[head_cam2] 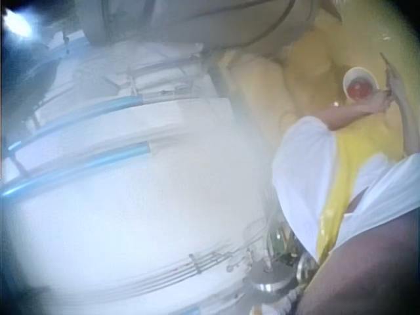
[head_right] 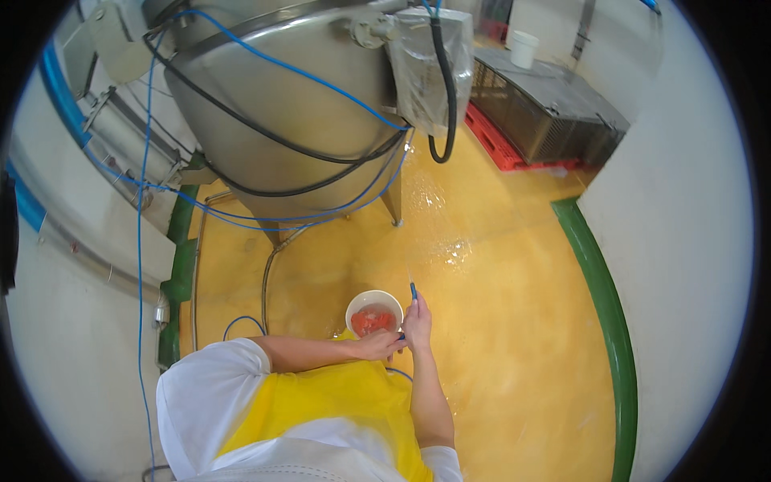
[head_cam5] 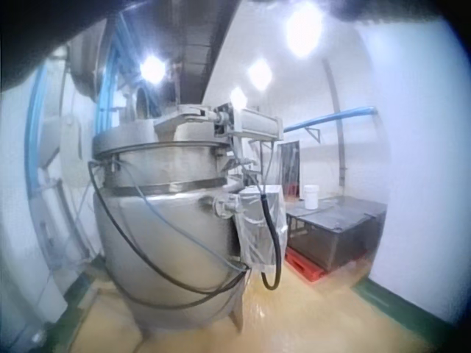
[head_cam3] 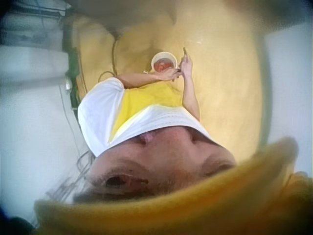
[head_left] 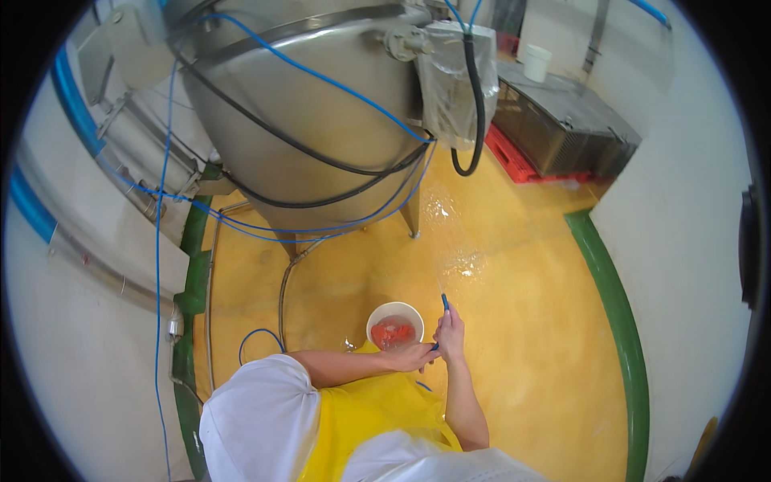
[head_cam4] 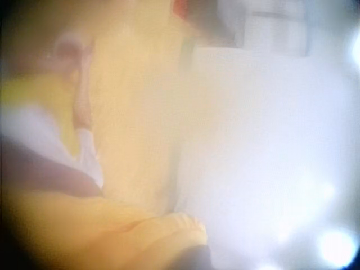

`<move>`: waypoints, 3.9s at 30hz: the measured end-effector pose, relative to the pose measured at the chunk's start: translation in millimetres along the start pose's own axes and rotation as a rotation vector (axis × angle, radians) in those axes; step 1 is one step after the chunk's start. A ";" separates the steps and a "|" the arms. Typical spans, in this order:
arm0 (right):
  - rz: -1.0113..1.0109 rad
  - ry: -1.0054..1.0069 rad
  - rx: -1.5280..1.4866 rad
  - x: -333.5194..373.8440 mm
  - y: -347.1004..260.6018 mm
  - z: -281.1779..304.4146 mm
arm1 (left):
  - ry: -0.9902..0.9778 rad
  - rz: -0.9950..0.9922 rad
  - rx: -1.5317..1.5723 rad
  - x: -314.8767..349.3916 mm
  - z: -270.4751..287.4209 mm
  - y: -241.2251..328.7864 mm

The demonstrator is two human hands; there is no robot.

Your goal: The person wipes the exterior of large stainless steel tanks with a red cloth, repeatedly dipping the cloth into a white bucket. They then use a blue hose to rinse the tanks and the surrounding floor area.

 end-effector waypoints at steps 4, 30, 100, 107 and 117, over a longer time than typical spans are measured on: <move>0.258 -0.303 0.066 6.8 -90.3 -75.2 | 0.680 -0.217 -0.325 27.5 31.9 -47.5; 0.602 -0.959 -0.254 85.2 -493.8 -344.8 | 0.795 1.148 0.055 292.7 -75.8 -278.1; 0.688 -0.828 -0.481 -169.9 -468.1 -722.8 | 0.676 1.126 0.385 314.7 76.7 -399.7; 0.678 -0.784 -0.459 -218.6 -556.0 -803.0 | 0.903 1.188 0.453 348.4 70.8 -422.1; 0.634 -0.813 -0.346 -205.3 -545.3 -821.5 | 0.966 1.223 0.333 380.4 52.8 -417.7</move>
Point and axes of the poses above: each hand's wrist, its own x-axis away from the middle knuckle, its own z-axis out of the back of the hand, y = z × x, the point moved 8 cm from there along -x, towards the middle knuckle, and after that the axes turned 13 degrees about -x, right-handed, at the moved point
